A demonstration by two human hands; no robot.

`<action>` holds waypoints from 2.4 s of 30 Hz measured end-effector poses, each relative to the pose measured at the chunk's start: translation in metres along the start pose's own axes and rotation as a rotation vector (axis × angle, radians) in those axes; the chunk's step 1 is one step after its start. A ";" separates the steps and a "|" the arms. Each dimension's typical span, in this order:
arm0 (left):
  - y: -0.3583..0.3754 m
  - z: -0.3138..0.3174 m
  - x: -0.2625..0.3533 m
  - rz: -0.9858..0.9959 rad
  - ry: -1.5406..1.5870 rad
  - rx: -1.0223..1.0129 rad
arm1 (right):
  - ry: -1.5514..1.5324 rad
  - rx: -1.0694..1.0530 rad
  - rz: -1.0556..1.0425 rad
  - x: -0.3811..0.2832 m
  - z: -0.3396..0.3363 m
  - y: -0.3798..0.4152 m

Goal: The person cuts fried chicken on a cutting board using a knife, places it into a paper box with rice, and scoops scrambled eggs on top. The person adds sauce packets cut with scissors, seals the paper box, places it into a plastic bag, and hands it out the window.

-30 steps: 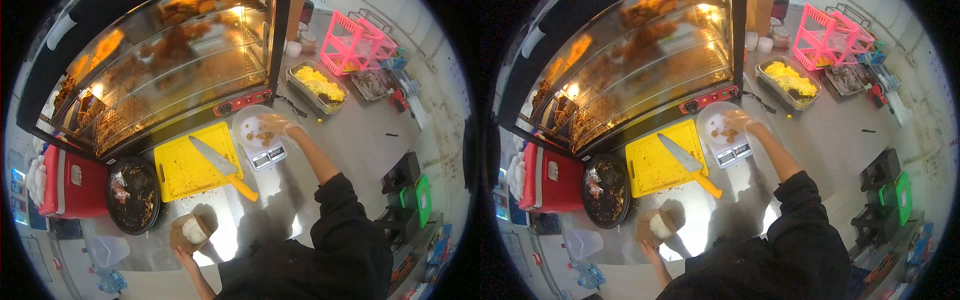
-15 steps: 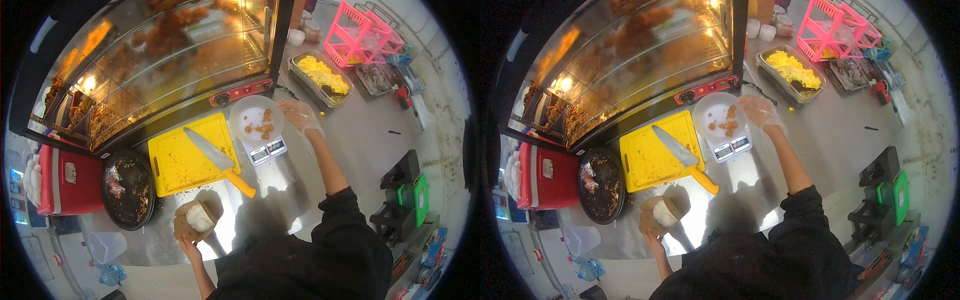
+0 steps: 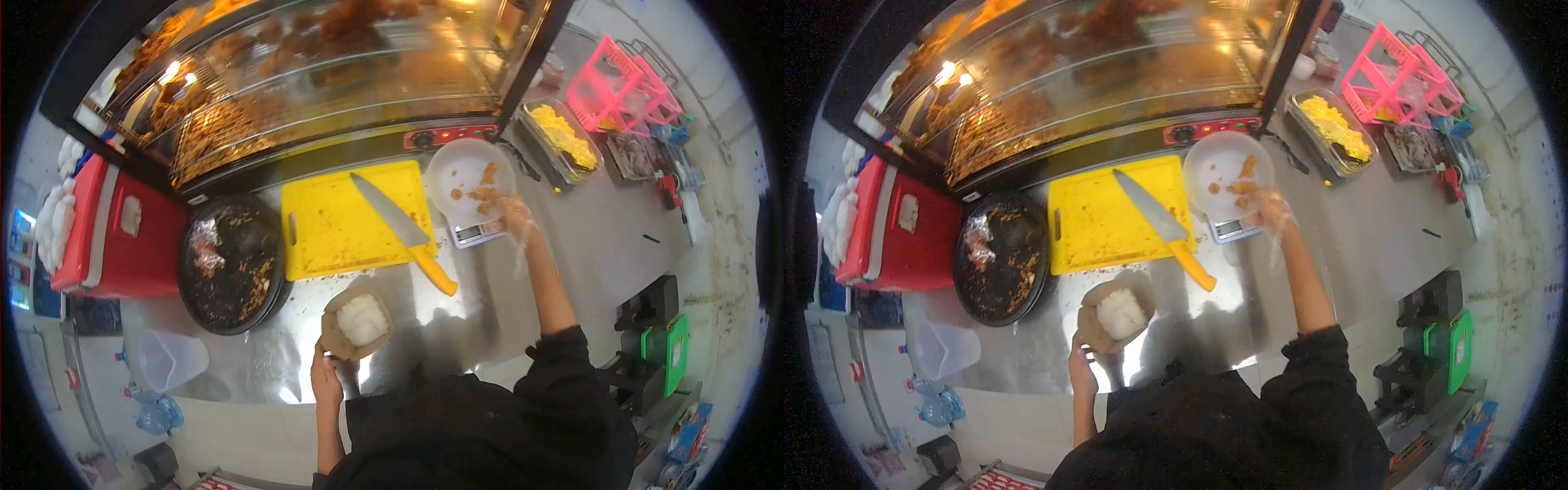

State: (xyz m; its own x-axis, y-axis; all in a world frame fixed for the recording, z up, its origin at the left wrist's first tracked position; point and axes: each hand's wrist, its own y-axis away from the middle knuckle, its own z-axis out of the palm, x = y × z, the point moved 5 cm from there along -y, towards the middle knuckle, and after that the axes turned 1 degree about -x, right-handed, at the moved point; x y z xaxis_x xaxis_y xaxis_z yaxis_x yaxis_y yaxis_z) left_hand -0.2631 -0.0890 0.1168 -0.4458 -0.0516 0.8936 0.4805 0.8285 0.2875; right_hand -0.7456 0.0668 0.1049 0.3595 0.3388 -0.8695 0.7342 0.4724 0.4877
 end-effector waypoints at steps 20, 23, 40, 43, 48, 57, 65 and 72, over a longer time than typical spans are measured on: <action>-0.051 0.028 0.018 0.612 -0.355 -0.179 | 0.286 -0.155 -0.188 -0.040 0.169 0.202; -0.052 0.028 0.002 0.569 -0.352 -0.232 | 0.459 0.051 -0.509 -0.051 0.180 0.161; -0.019 -0.053 -0.017 0.403 -0.011 -0.081 | -0.481 0.487 -0.234 0.020 0.033 -0.013; -0.030 -0.060 -0.022 0.363 0.002 0.014 | -0.338 0.430 0.014 0.042 0.006 -0.042; -0.047 -0.066 -0.015 0.394 -0.037 0.159 | 0.366 0.923 -0.351 0.047 -0.002 -0.007; -0.114 -0.061 0.056 0.659 0.002 0.209 | 1.235 0.200 -0.567 0.021 0.179 0.096; -0.180 -0.029 0.138 0.957 0.043 0.046 | 1.290 -0.077 -0.268 -0.037 0.125 0.165; -0.247 0.066 0.222 1.087 -0.360 -0.143 | 1.156 0.010 -0.535 -0.045 0.141 0.141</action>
State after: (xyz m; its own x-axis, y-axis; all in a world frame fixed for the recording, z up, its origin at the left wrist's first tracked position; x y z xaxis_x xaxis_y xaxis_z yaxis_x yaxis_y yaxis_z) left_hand -0.5311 -0.2685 0.2208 0.0774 0.8318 0.5497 0.8140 0.2656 -0.5165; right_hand -0.5778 0.0033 0.2018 -0.6871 0.6196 -0.3794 0.6378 0.7645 0.0934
